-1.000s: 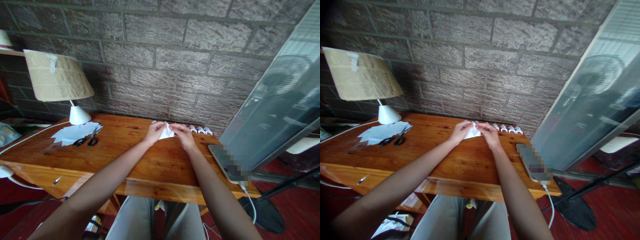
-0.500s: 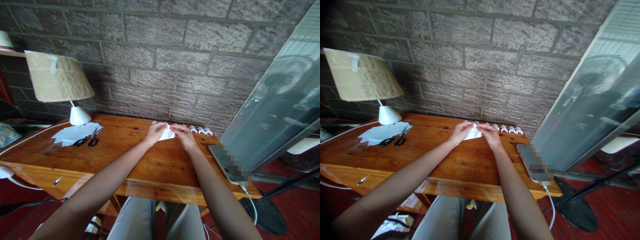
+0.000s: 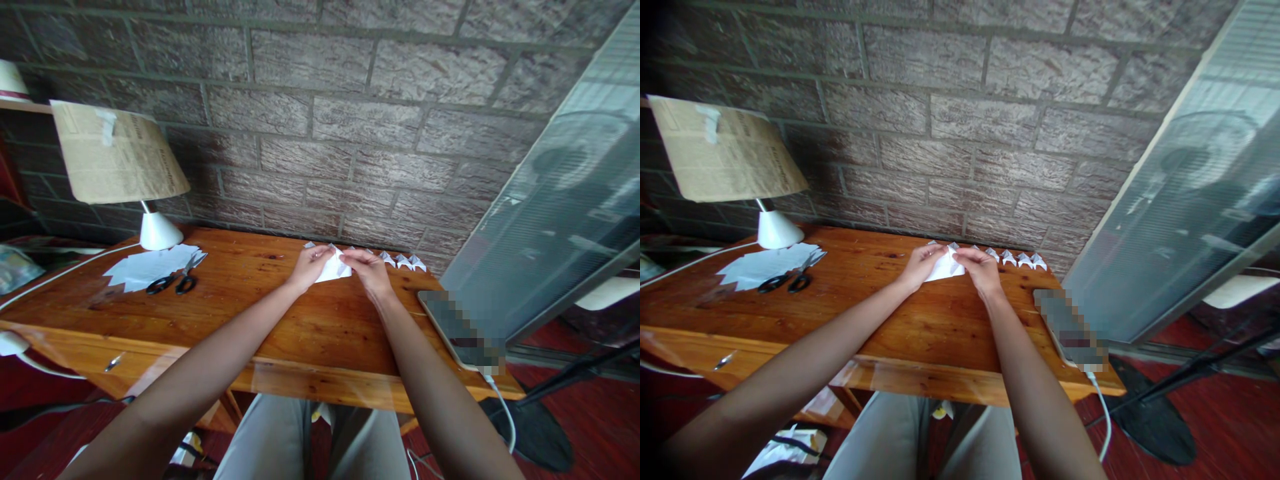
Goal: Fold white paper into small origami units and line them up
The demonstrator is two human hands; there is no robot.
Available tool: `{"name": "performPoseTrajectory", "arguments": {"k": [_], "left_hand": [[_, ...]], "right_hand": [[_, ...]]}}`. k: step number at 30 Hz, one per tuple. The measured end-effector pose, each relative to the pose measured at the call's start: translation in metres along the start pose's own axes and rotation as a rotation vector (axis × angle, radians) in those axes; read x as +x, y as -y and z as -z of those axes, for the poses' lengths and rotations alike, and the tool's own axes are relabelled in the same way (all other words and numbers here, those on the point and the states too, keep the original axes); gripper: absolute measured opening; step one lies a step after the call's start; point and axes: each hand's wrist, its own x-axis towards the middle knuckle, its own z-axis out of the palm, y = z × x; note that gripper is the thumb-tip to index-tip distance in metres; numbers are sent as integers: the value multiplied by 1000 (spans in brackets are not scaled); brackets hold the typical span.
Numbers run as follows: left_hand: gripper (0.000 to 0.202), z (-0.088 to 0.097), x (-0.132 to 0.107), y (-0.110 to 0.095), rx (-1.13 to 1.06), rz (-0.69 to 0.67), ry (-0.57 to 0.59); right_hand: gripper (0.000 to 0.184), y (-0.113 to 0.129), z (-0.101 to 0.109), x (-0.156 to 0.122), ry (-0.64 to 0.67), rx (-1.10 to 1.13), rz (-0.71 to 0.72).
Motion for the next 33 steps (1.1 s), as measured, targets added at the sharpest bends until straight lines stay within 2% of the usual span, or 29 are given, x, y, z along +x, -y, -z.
{"name": "performPoseTrajectory", "arguments": {"k": [8,20,33], "left_hand": [[32,3,-1,1,59,-116,91],[32,3,1,3,65,-136,59],[32,1,-1,-2,32,-89,17]], "right_hand": [[25,2,-1,-3,7,-4,33],[24,1,-2,-2,12,18,50],[29,-2,-1,-2,22,-37,86]]}}
